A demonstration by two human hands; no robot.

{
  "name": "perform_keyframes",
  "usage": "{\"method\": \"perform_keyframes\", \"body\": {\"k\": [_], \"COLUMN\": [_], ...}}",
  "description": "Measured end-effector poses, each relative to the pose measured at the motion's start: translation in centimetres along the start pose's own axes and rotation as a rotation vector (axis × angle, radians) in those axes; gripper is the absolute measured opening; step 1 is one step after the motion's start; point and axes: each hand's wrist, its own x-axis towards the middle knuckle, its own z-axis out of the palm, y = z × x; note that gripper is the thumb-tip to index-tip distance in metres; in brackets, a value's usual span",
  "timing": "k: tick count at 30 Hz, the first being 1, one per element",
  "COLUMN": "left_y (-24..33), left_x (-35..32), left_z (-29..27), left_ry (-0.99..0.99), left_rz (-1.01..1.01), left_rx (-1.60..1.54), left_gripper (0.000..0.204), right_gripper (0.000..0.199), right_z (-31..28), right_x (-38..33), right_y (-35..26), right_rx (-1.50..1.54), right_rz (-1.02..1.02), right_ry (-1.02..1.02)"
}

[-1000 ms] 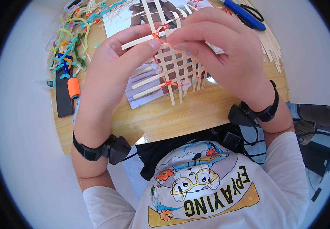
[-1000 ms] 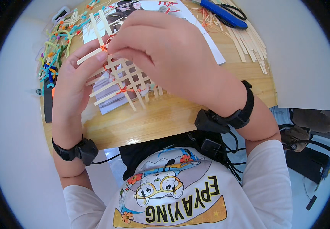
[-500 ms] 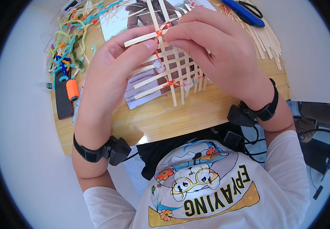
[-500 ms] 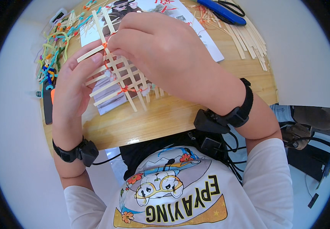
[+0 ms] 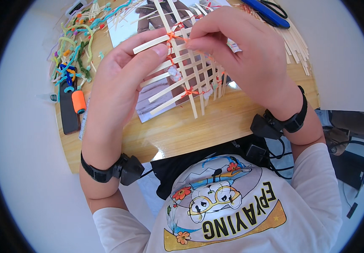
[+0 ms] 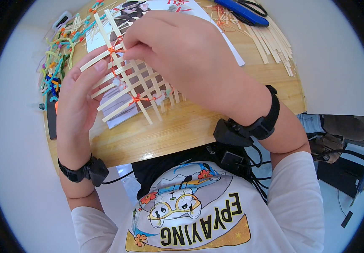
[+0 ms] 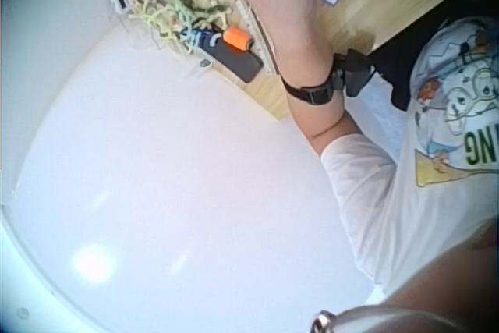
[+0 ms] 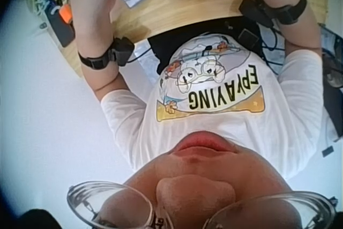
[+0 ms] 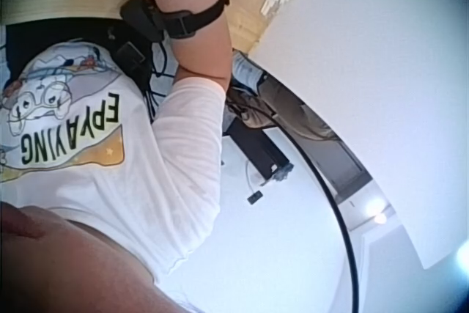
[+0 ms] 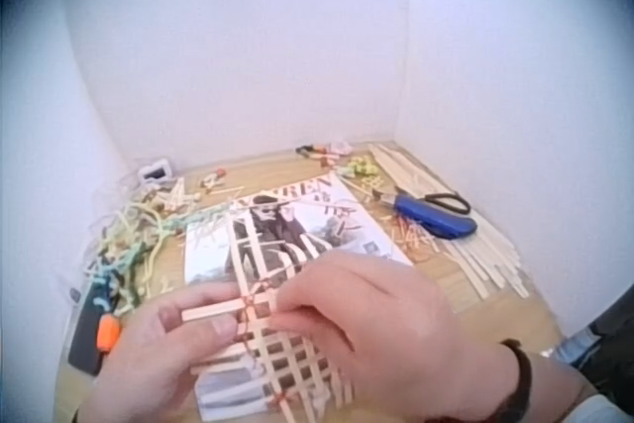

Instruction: The recorder is weaving thin wooden or bamboo strips together using orange string to create a craft object.

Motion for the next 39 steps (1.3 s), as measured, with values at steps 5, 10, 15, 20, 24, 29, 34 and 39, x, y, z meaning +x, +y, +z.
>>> {"method": "perform_keyframes", "body": {"k": [5, 10, 15, 20, 24, 29, 34, 39], "left_y": [-0.2, -0.3, -0.2, -0.2, -0.1, -0.2, -0.1, 0.0], "left_x": [0.2, 0.1, 0.3, 0.2, 0.1, 0.0, -0.3, -0.8], "left_z": [-0.2, -0.2, -0.1, 0.1, 0.2, 0.2, 0.7, 1.3], "left_ry": [0.019, 0.026, 0.013, 0.026, 0.056, 0.047, 0.016, 0.026], "left_rz": [-0.009, 0.004, 0.007, 0.004, 0.016, 0.056, 0.103, 0.113], "left_rx": [0.029, 0.005, 0.009, 0.015, 0.017, 0.051, 0.074, 0.034], "left_gripper": [0.037, 0.037, 0.037, 0.036, 0.036, 0.036, 0.036, 0.036], "right_gripper": [0.009, 0.010, 0.009, 0.009, 0.009, 0.007, 0.006, 0.007], "right_z": [-0.2, -0.4, -0.8, 0.0, -0.2, -0.4, -0.8, -1.2], "right_x": [0.3, 0.4, -0.2, -0.2, 0.2, 0.3, 0.4, 0.7], "right_y": [-0.1, -0.4, 0.2, 0.0, -0.3, -0.5, -1.0, -1.3], "right_rx": [0.105, 0.276, 0.009, 0.000, 0.064, 0.142, 0.204, 0.221], "right_rz": [0.109, 0.267, 0.138, 0.169, 0.155, 0.206, 0.365, 0.385], "right_ry": [-0.015, -0.047, -0.101, -0.091, -0.154, -0.207, -0.233, -0.283]}}
